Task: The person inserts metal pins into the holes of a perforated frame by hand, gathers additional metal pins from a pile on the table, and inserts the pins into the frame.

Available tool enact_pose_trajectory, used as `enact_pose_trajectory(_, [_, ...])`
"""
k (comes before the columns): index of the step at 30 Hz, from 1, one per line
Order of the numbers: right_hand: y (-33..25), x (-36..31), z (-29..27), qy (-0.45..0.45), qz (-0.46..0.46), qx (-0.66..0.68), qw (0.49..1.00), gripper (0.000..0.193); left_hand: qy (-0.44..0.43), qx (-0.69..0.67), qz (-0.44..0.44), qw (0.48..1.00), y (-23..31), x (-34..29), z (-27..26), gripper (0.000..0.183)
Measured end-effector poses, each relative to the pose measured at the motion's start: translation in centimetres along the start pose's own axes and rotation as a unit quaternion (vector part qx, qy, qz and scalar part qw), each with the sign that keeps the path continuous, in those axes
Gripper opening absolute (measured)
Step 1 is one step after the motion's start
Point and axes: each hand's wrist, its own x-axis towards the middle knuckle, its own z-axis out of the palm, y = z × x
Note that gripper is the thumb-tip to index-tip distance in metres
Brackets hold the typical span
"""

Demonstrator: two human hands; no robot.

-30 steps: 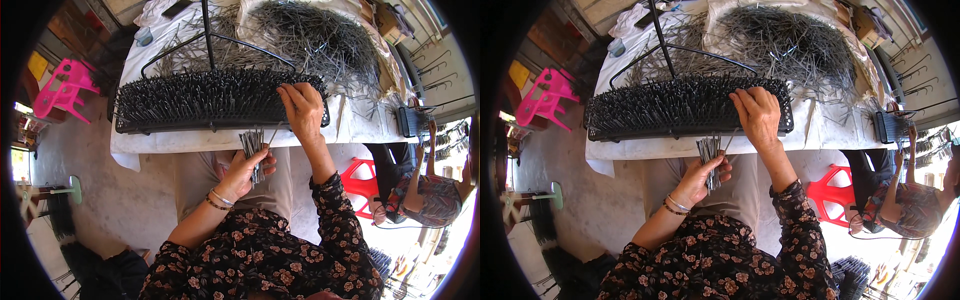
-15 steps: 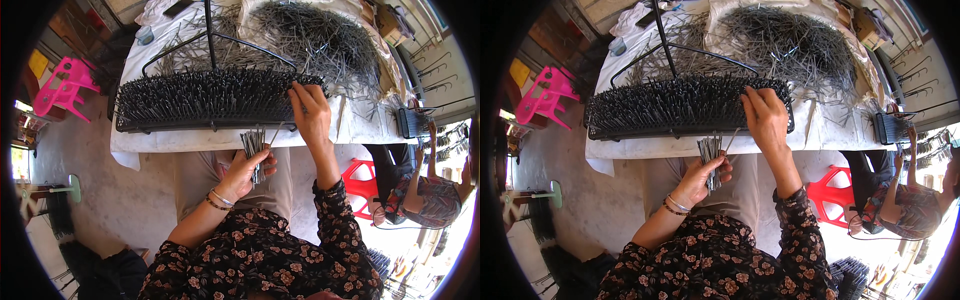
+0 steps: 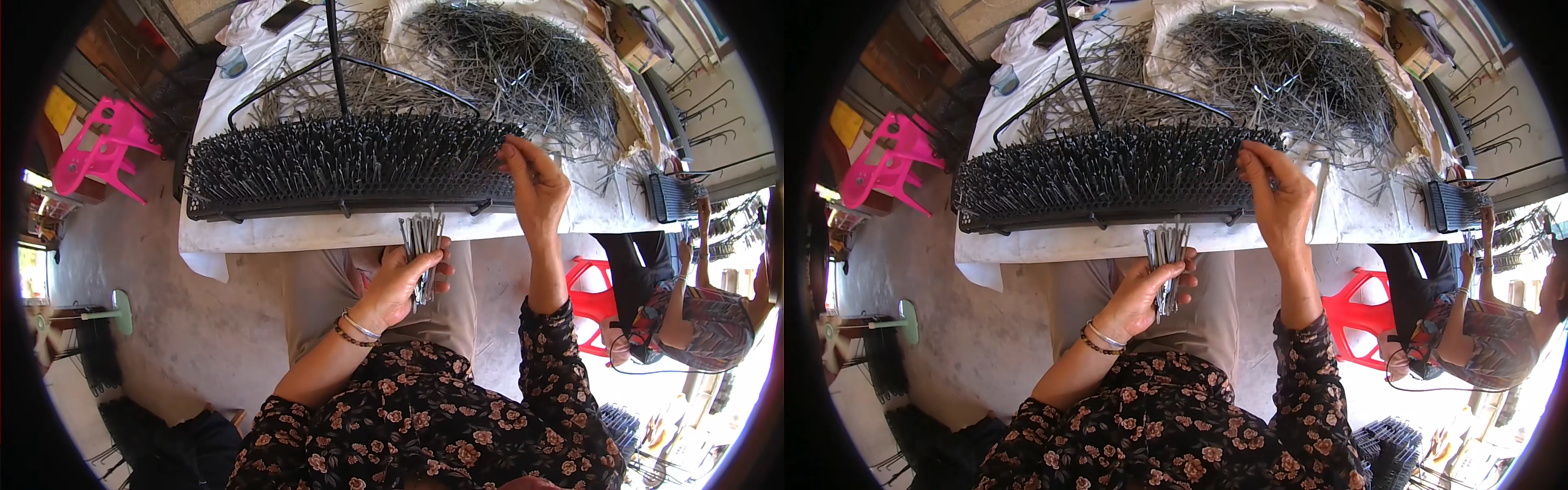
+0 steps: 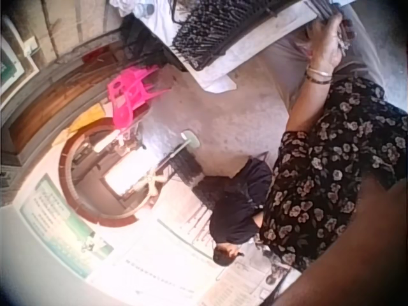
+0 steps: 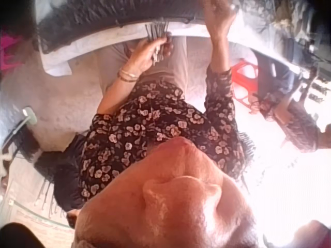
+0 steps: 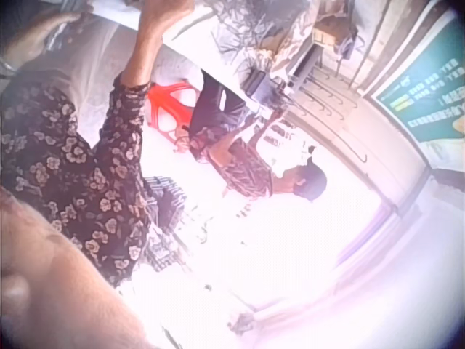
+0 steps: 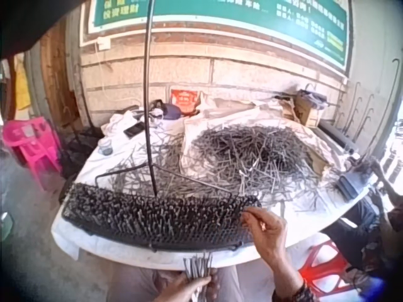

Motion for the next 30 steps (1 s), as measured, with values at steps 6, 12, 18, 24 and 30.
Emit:
enact_pose_trajectory(6, [1.5, 1.3, 0.1, 0.019, -0.112, -0.119, 0.986, 0.013, -0.003, 0.018, -0.008, 1.000, -0.4, 0.0, 0.0, 0.023])
enact_pose_trajectory(12, [1.6, 1.0, 1.3, 0.031, -0.143, -0.138, 0.979, 0.014, -0.001, 0.022, -0.004, 1.000, 0.0, -0.3, 0.4, 0.026])
enact_pose_trajectory(18, [2.0, 0.7, 2.0, 0.018, -0.199, -0.182, 0.963, 0.015, 0.000, 0.016, -0.004, 1.000, 0.0, -0.2, 0.4, 0.025])
enact_pose_trajectory(24, [1.9, 0.2, 2.6, 0.007, -0.179, -0.177, 0.968, 0.015, 0.000, 0.011, -0.002, 1.000, 0.1, -0.3, 0.2, 0.023])
enact_pose_trajectory(30, [2.7, 0.0, 2.9, -0.016, -0.235, -0.230, 0.944, 0.018, -0.001, 0.013, -0.006, 1.000, 0.1, -0.3, 0.2, 0.023])
